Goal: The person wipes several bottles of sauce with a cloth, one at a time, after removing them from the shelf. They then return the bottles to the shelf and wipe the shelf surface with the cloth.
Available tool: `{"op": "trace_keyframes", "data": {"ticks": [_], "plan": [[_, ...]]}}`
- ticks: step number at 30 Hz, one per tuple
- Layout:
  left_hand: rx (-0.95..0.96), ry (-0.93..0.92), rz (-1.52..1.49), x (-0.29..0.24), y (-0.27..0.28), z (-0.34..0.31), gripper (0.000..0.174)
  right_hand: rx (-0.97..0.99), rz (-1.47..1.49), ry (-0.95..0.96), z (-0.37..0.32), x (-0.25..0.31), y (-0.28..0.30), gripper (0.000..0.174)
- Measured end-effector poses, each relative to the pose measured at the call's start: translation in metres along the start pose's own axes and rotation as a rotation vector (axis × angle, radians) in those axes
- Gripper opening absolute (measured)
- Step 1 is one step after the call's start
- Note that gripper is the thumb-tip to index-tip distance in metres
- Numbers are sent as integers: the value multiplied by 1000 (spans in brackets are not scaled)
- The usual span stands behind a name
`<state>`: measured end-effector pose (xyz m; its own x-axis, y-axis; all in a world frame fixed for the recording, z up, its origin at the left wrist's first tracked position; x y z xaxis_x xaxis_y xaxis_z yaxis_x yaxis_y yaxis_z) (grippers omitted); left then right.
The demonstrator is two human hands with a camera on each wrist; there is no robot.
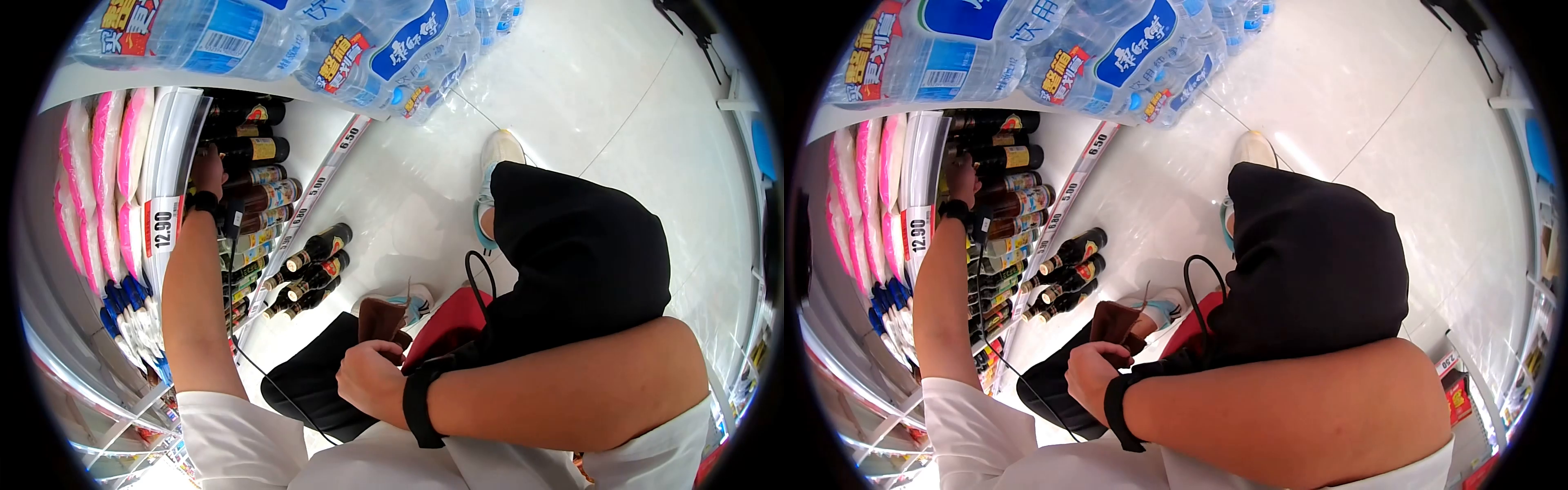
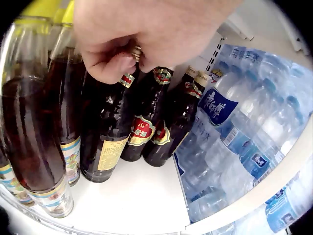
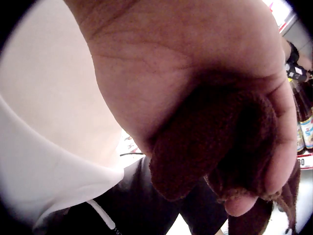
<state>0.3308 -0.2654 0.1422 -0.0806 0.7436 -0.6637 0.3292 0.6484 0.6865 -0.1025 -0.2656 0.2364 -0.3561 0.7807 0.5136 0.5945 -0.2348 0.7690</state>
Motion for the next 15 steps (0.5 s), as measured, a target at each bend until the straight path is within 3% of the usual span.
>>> {"op": "trace_keyframes", "data": {"ticks": [8,10,12,15], "plan": [[-106,-218,408,-16,-10,-25,39,29,-43,2,5,-1,6,15],[-134,-266,428,-1,-5,-7,40,18,-25,0,6,-2,7,14],[-99,-437,441,-7,-7,-18,40,16,-32,-6,6,-3,8,14],[-42,-450,390,-18,-7,-44,40,7,-19,-28,4,-5,7,13]]}}
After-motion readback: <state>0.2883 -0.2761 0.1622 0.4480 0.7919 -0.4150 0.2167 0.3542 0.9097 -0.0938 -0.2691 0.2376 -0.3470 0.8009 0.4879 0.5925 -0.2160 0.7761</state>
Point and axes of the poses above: each hand's wrist, its own z-axis towards the middle knuckle, its own y-axis out of the back of the hand, x = y × z, the point moved 3 cm from there along z, towards the middle knuckle, and after that the axes turned 7 degrees about x, right-handed, at the moved point
